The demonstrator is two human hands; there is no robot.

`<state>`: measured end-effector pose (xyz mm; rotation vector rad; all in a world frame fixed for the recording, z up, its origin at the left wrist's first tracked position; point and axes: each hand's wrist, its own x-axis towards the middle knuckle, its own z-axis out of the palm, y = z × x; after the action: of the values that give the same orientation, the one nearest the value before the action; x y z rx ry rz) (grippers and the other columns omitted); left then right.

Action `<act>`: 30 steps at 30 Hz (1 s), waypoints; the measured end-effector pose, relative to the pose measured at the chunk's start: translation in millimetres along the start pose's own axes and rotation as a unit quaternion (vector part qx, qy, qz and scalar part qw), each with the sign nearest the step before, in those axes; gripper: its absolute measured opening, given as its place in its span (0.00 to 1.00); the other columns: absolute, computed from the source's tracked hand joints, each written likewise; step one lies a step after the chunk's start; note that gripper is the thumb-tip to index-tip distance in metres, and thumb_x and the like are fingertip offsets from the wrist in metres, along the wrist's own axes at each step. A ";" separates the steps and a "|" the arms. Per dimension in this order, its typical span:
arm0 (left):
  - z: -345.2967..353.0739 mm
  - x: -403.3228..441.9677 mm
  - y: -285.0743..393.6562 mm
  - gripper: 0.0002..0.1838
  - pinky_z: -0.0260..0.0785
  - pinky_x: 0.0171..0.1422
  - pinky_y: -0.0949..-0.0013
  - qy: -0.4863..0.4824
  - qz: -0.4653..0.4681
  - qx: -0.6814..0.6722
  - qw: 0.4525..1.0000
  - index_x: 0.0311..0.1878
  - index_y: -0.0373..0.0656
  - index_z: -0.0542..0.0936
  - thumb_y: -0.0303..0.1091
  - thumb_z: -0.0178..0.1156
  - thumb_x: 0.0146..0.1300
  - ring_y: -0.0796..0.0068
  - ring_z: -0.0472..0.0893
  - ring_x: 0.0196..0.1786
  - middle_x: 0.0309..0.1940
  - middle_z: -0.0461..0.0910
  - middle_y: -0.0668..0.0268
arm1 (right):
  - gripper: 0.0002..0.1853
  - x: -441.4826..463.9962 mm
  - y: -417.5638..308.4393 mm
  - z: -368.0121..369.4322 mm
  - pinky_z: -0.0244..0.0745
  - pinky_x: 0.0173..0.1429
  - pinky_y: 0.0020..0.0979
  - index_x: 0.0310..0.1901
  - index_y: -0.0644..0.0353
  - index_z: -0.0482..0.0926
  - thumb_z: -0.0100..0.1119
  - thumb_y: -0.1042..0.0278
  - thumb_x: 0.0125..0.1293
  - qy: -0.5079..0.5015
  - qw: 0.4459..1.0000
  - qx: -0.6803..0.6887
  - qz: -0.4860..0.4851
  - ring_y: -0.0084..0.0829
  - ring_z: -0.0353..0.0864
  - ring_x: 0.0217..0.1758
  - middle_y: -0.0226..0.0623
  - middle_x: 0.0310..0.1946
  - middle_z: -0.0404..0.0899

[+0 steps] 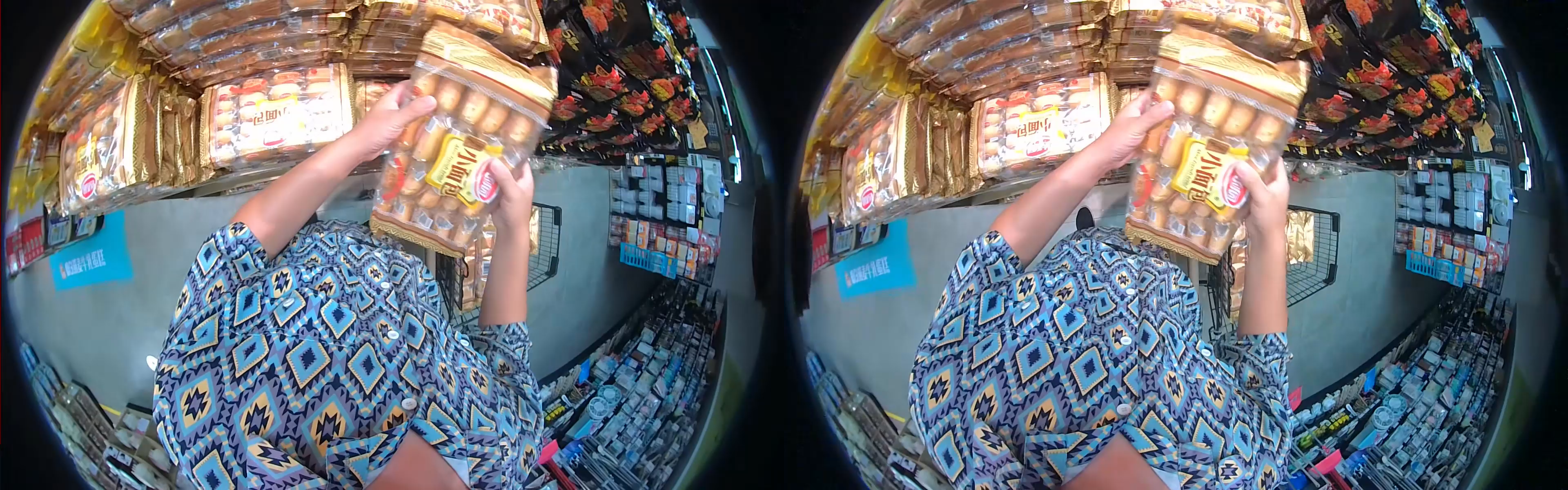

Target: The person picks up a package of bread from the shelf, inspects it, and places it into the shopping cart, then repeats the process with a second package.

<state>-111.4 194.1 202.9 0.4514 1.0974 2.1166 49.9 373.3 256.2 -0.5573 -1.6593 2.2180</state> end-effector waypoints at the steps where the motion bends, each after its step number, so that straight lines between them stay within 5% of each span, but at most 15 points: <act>1: 0.2 -0.2 7.2 0.35 0.65 0.67 0.62 -0.039 0.019 0.072 0.996 0.70 0.39 0.58 0.51 0.54 0.69 0.69 0.70 0.63 0.62 0.70 0.57 | 0.26 -4.7 -2.0 -4.1 0.80 0.49 0.32 0.57 0.66 0.67 0.65 0.76 0.57 0.009 1.000 0.010 -0.013 0.30 0.82 0.44 0.40 0.46 0.78; 5: -24.6 -4.1 -14.0 0.37 0.59 0.72 0.61 -0.016 -0.002 0.076 0.997 0.72 0.37 0.55 0.57 0.44 0.72 0.64 0.68 0.67 0.66 0.66 0.54 | 0.22 -26.3 -21.5 -27.3 0.81 0.43 0.32 0.55 0.67 0.67 0.61 0.75 0.60 0.130 0.986 -0.009 -0.102 0.30 0.82 0.40 0.40 0.40 0.79; 8: -33.7 -37.6 -35.4 0.35 0.55 0.74 0.61 0.043 -0.104 0.186 0.976 0.73 0.35 0.52 0.56 0.33 0.75 0.63 0.66 0.69 0.68 0.64 0.54 | 0.20 -55.9 -46.6 -41.8 0.80 0.48 0.35 0.55 0.70 0.69 0.57 0.75 0.63 0.155 0.970 0.066 -0.175 0.33 0.82 0.43 0.43 0.42 0.79; 9: -37.9 -52.1 -55.2 0.34 0.61 0.69 0.62 0.038 -0.157 0.090 0.983 0.71 0.39 0.59 0.55 0.44 0.73 0.68 0.69 0.64 0.62 0.69 0.58 | 0.19 -64.1 -53.7 -35.9 0.79 0.50 0.37 0.56 0.70 0.69 0.56 0.76 0.63 0.161 0.956 0.119 -0.216 0.34 0.81 0.44 0.44 0.43 0.79; 10: -46.1 -65.7 -76.8 0.35 0.62 0.69 0.61 -0.098 -0.140 0.070 0.983 0.72 0.39 0.57 0.54 0.47 0.72 0.65 0.70 0.64 0.64 0.68 0.55 | 0.19 -68.4 -51.2 -34.5 0.79 0.50 0.37 0.56 0.70 0.69 0.56 0.76 0.63 0.162 0.956 0.119 -0.216 0.34 0.81 0.44 0.44 0.43 0.79; 11: -29.1 -84.2 -79.7 0.37 0.63 0.69 0.60 -0.072 -0.203 -0.010 0.976 0.73 0.39 0.54 0.53 0.50 0.71 0.63 0.70 0.65 0.64 0.68 0.53 | 0.21 -71.6 -45.4 -34.6 0.78 0.52 0.38 0.58 0.70 0.68 0.55 0.76 0.63 0.166 0.956 0.096 -0.222 0.34 0.81 0.46 0.44 0.46 0.78; 16: -2.5 -102.3 -105.5 0.41 0.61 0.71 0.53 -0.101 -0.337 -0.199 0.915 0.72 0.40 0.54 0.62 0.48 0.68 0.52 0.66 0.68 0.66 0.63 0.46 | 0.25 -66.2 18.8 -4.8 0.76 0.57 0.37 0.61 0.68 0.65 0.55 0.78 0.62 0.205 0.960 0.041 -0.188 0.34 0.78 0.52 0.43 0.53 0.75; 24: -67.0 -91.2 -130.5 0.37 0.54 0.75 0.51 0.073 -0.285 -0.342 0.893 0.69 0.43 0.60 0.58 0.54 0.66 0.53 0.66 0.68 0.65 0.66 0.50 | 0.28 -11.1 100.0 54.3 0.73 0.57 0.31 0.60 0.66 0.63 0.62 0.80 0.59 0.210 0.970 0.007 -0.121 0.29 0.77 0.51 0.40 0.52 0.74; 26: -59.8 -90.8 -136.1 0.35 0.59 0.73 0.54 0.162 -0.236 -0.341 0.895 0.67 0.41 0.64 0.56 0.55 0.66 0.57 0.69 0.67 0.64 0.69 0.53 | 0.27 -5.1 104.5 39.7 0.72 0.57 0.30 0.60 0.65 0.64 0.62 0.80 0.59 0.182 0.981 0.022 -0.069 0.27 0.76 0.51 0.39 0.51 0.74; 30: -67.5 -93.7 -150.0 0.32 0.62 0.71 0.55 0.180 -0.229 -0.357 0.888 0.64 0.42 0.67 0.55 0.57 0.65 0.59 0.71 0.64 0.61 0.72 0.55 | 0.29 16.7 117.2 18.4 0.70 0.60 0.31 0.60 0.63 0.63 0.64 0.78 0.58 0.128 0.984 0.116 -0.036 0.26 0.75 0.53 0.38 0.52 0.74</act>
<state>-22.0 147.6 42.6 -0.5210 0.4564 2.0158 24.2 333.2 146.3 -0.6753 -1.2541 2.1438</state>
